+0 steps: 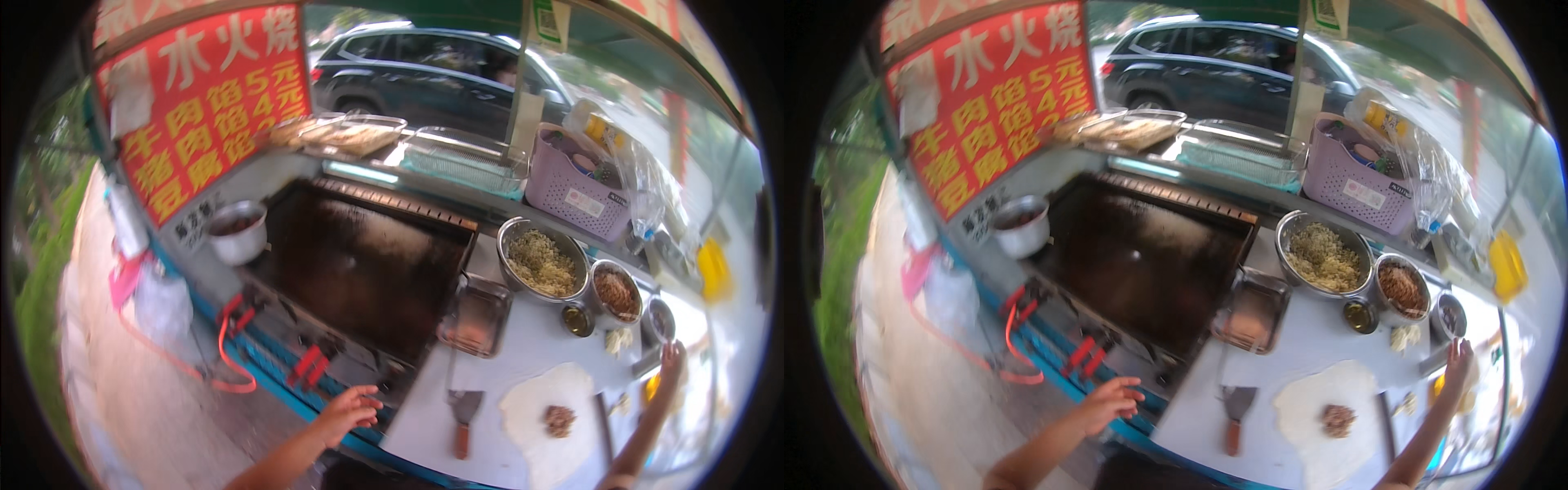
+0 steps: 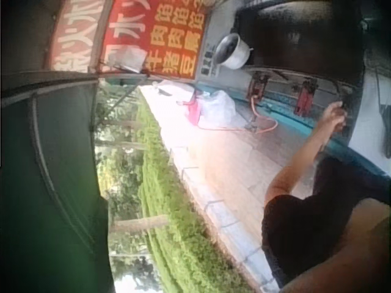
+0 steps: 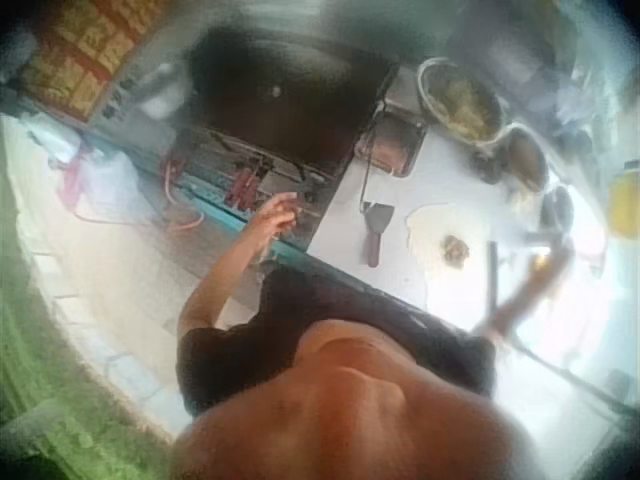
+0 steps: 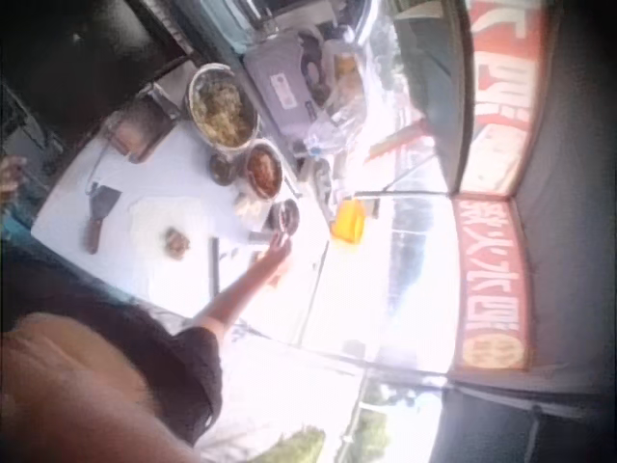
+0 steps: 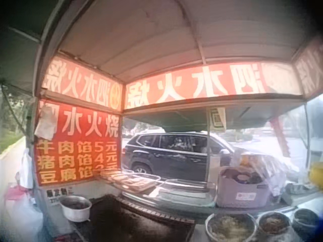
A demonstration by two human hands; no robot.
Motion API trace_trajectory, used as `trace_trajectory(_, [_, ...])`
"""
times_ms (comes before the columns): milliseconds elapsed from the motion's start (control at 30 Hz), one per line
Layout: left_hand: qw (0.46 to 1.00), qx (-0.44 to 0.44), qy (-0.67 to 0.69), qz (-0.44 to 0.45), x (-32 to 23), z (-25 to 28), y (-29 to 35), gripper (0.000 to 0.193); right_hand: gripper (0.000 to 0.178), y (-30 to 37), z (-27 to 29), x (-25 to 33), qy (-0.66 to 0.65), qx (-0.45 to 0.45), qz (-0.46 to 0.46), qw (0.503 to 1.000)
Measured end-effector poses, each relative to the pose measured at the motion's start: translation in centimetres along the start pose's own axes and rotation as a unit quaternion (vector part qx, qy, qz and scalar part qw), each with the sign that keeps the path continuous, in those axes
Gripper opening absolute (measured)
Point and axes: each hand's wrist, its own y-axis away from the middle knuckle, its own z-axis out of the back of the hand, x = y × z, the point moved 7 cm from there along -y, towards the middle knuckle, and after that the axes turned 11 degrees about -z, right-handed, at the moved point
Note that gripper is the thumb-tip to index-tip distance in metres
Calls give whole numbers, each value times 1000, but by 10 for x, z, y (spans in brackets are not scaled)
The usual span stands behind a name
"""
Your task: The person prepares flatbread on a street food cart by rolling out dough with a rolling pin and cooking it on a flat-top grill. They use tongs to flip the bread and a spatula to handle it, while also adding a meat filling from a bowl onto the dough.
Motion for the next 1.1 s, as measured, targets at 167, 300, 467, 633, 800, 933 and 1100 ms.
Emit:
trace_trajectory(167, [991,58,-104,-58,-34,152,-29,36,28,266,-74,-120,150,-112,-4,982])
trace_trajectory(300, [953,58,-259,-143,-44,219,-40,35,37,392,-176,-243,389,-89,-82,913])
trace_trajectory(467, [837,-77,-425,-337,-19,292,-51,49,80,402,-314,-363,775,0,41,631])
trace_trajectory(633, [976,51,-194,-81,81,313,-89,41,106,380,-324,-422,825,-25,-81,559])
trace_trajectory(800, [987,117,-108,-24,67,285,-77,37,116,386,-336,-427,853,-75,-131,499])
trace_trajectory(933, [987,139,15,78,137,294,-95,30,122,375,-335,-435,871,-127,-114,460])
trace_trajectory(1100, [986,101,-37,128,106,277,-71,27,111,373,-316,-431,847,-167,-137,486])
